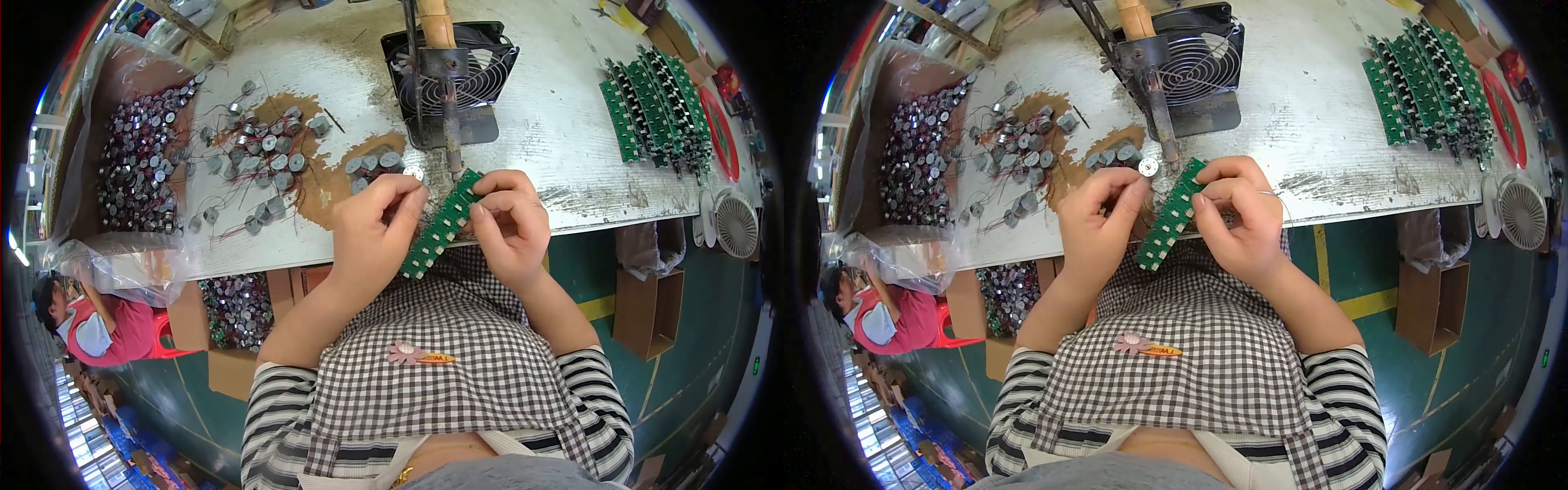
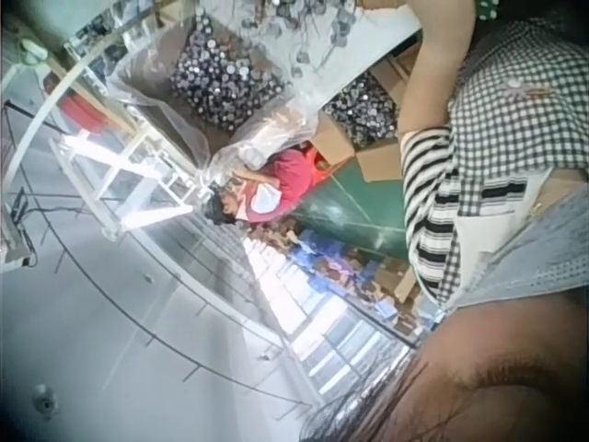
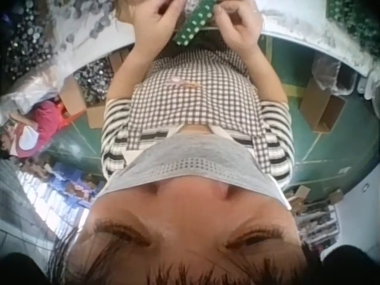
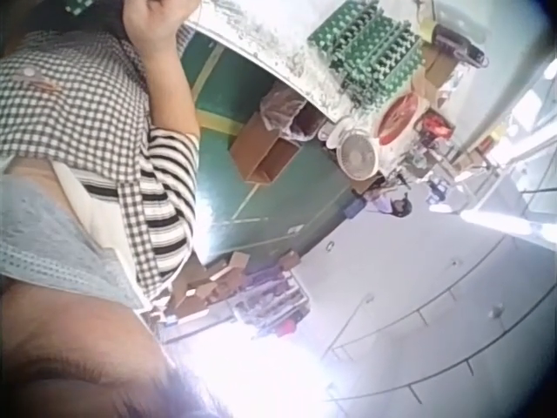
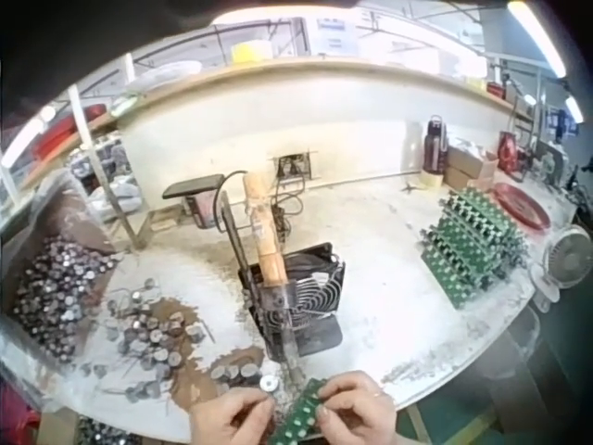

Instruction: The person assembles electronics by picking up small round motors and connecting their wires to a circuit board strip by hand.

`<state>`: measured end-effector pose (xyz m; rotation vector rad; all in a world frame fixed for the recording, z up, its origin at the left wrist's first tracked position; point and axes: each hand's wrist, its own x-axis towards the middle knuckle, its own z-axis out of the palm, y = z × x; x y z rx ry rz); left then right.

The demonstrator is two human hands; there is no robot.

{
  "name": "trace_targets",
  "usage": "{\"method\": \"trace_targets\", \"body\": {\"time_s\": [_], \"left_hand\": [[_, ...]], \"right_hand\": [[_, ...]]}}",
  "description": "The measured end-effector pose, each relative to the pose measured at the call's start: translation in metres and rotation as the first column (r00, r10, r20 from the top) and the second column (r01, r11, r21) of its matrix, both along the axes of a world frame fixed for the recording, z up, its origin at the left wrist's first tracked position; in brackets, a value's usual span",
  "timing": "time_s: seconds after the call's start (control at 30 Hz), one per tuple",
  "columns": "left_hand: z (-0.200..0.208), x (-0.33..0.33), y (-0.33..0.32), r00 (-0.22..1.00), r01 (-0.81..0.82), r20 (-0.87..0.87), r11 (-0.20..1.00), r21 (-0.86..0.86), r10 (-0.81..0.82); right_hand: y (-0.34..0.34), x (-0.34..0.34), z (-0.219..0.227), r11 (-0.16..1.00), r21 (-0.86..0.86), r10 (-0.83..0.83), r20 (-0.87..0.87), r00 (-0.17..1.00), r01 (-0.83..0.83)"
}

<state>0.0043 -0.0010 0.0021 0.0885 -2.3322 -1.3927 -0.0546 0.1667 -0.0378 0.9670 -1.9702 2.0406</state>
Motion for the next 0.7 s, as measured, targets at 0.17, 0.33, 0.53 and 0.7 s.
{"method": "trace_targets", "body": {"time_s": [0.17, 0.33, 0.53, 0.7], "left_hand": [[-0.002, -0.001, -0.014, 0.991, -0.054, -0.120, 0.998, -0.022, 0.051], [0.019, 0.005, -0.023, 0.950, 0.091, 0.127, 0.643, 0.761, -0.286], [0.003, -0.002, -0.019, 0.893, 0.041, 0.189, 0.493, 0.869, -0.408], [-0.008, -0.003, -0.005, 0.983, 0.067, 0.156, 0.979, 0.192, -0.098]], "right_hand": [[-0.001, 0.000, -0.002, 1.000, -0.019, -0.014, 0.026, 1.000, 0.014], [0.000, -0.001, -0.001, 0.999, 0.032, -0.021, -0.033, 0.999, 0.022], [-0.002, -0.001, -0.003, 1.000, -0.004, -0.024, -0.004, 1.000, 0.024], [-0.003, 0.001, -0.001, 0.999, -0.021, -0.026, 0.017, 1.000, 0.026]]}}
